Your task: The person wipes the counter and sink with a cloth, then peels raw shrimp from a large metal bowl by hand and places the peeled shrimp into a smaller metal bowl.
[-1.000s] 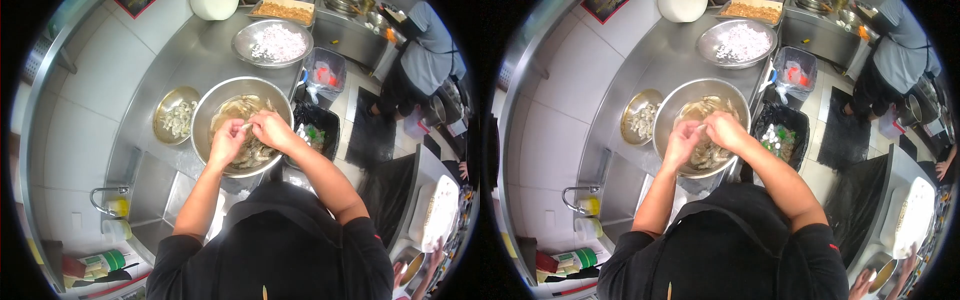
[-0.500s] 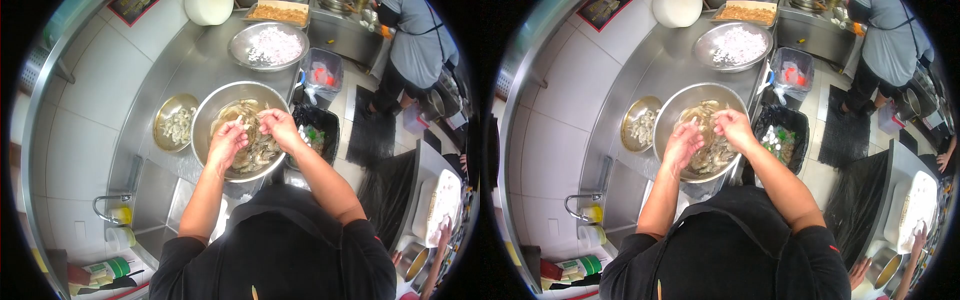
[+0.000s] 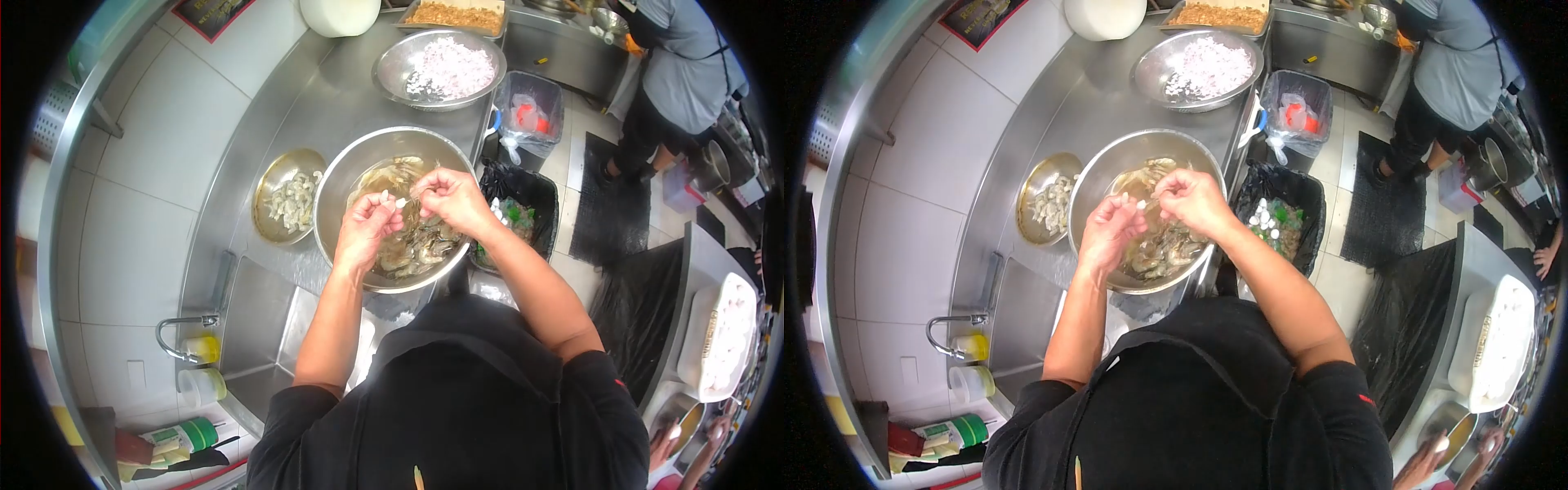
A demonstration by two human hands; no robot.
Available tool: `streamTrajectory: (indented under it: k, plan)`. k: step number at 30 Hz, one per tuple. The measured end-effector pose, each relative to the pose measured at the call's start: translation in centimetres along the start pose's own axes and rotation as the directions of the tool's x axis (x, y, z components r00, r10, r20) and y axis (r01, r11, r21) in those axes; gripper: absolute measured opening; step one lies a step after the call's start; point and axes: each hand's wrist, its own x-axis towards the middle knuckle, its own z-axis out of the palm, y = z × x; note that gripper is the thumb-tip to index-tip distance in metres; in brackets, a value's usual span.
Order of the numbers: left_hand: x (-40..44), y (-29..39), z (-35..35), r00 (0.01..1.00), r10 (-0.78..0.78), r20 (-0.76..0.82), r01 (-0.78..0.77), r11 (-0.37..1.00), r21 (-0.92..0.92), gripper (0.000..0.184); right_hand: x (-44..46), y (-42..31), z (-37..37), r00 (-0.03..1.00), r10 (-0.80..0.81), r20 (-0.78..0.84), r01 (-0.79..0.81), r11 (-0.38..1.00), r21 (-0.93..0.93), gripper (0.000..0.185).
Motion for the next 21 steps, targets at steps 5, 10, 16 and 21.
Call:
streamTrajectory:
  k: [5,10,16,21]
  plan:
    - [-0.4,0.3,-0.4,0.999,0.037,-0.029,-0.038,0.999,-0.011,0.015,-0.3,-0.7,-2.9,0.950,-0.128,-0.285,0.136,0.991,0.006,0.013]
    - [-1.7,4.6,-2.6,0.942,0.293,-0.163,-0.238,0.927,0.291,0.018,-1.2,-1.8,-9.2,0.833,-0.214,-0.511,0.179,0.977,-0.116,0.020]
    - [0.9,9.8,-13.3,0.757,0.581,-0.300,0.047,0.409,0.911,0.041,-2.0,3.4,-19.8,0.925,-0.255,-0.281,-0.185,0.346,-0.920,0.035]
    - [1.8,5.1,-10.9,0.959,0.284,0.026,-0.048,0.071,0.996,0.036,-2.2,3.4,-19.5,0.871,-0.192,-0.453,-0.350,0.405,-0.845,0.049]
